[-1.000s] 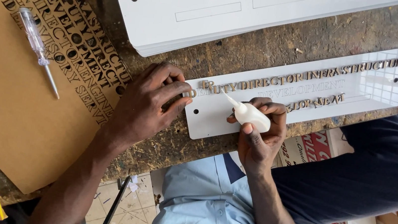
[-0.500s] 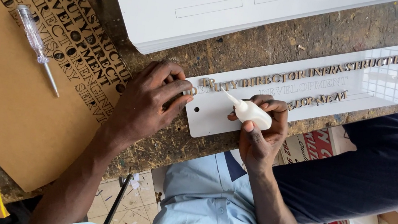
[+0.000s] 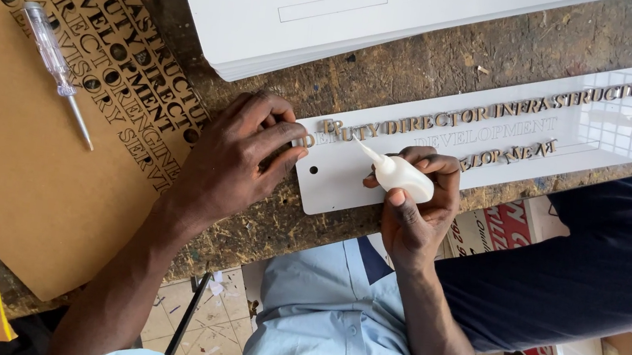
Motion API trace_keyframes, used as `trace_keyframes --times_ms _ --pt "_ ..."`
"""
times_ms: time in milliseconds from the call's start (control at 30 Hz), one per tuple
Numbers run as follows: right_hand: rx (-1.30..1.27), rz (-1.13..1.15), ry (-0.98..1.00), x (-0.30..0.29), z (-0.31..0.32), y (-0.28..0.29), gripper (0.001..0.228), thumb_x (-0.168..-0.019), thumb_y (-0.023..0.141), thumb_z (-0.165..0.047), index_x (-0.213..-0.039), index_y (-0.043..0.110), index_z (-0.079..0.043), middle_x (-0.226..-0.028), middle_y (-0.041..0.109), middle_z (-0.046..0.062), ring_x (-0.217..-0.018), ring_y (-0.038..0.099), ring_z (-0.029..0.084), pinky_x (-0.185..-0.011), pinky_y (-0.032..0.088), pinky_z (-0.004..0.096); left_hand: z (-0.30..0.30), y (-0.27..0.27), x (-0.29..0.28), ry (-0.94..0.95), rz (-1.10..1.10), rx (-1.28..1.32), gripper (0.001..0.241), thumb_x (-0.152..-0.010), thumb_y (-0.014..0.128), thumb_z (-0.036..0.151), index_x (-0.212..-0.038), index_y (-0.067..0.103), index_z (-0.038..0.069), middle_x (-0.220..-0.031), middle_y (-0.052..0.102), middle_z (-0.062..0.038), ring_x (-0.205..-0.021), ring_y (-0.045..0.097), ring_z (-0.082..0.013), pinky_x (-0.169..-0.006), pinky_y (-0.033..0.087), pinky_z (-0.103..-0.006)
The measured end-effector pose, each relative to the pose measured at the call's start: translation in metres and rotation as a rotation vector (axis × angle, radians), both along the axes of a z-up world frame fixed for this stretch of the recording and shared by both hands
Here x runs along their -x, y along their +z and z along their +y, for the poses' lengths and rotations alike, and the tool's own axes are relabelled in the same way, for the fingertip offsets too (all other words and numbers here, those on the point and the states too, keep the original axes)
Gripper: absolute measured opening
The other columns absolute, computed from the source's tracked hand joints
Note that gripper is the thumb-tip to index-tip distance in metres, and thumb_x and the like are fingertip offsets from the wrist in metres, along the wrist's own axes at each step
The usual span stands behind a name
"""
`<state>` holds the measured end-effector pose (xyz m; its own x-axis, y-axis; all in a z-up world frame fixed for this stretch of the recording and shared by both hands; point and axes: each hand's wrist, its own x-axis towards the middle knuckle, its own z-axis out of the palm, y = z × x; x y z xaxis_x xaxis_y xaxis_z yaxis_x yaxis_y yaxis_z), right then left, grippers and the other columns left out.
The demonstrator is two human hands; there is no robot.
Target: Applying adhesive to individual acrylic letters and carefully placing them onto a white sign board to assemble a directory sign.
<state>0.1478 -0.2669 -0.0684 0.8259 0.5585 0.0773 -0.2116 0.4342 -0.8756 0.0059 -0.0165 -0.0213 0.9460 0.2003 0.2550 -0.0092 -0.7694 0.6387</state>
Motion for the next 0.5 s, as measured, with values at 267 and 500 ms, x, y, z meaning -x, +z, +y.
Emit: trace_keyframes --times_ms 267,500 --pt "0.001 -0.009 0.002 -0.0004 -0.0003 -0.0011 0.048 -0.098 0.083 -0.013 -0.127 0.045 -0.005 -0.116 0.058 0.022 -0.103 0.076 0.033 -0.088 0.073 0.049 0.0008 0.0054 -0.0005 -0.004 -0.001 0.021 0.012 -0.111 0.077 0.015 -0.117 0.082 0.006 -0.113 0.064 -0.013 -0.098 0.072 -0.0283 -0.082 0.064 -0.0432" --pt "0.002 -0.01 0.003 -0.0006 -0.0006 -0.0028 0.049 -0.098 0.084 -0.014 -0.126 0.045 -0.004 -0.116 0.058 0.022 -0.104 0.077 0.034 -0.089 0.074 0.049 0.0013 0.0071 -0.0002 -0.011 0.005 0.033 0.012 -0.111 0.077 0.014 -0.117 0.082 0.006 -0.113 0.064 -0.013 -0.097 0.072 -0.0296 -0.082 0.064 -0.0446"
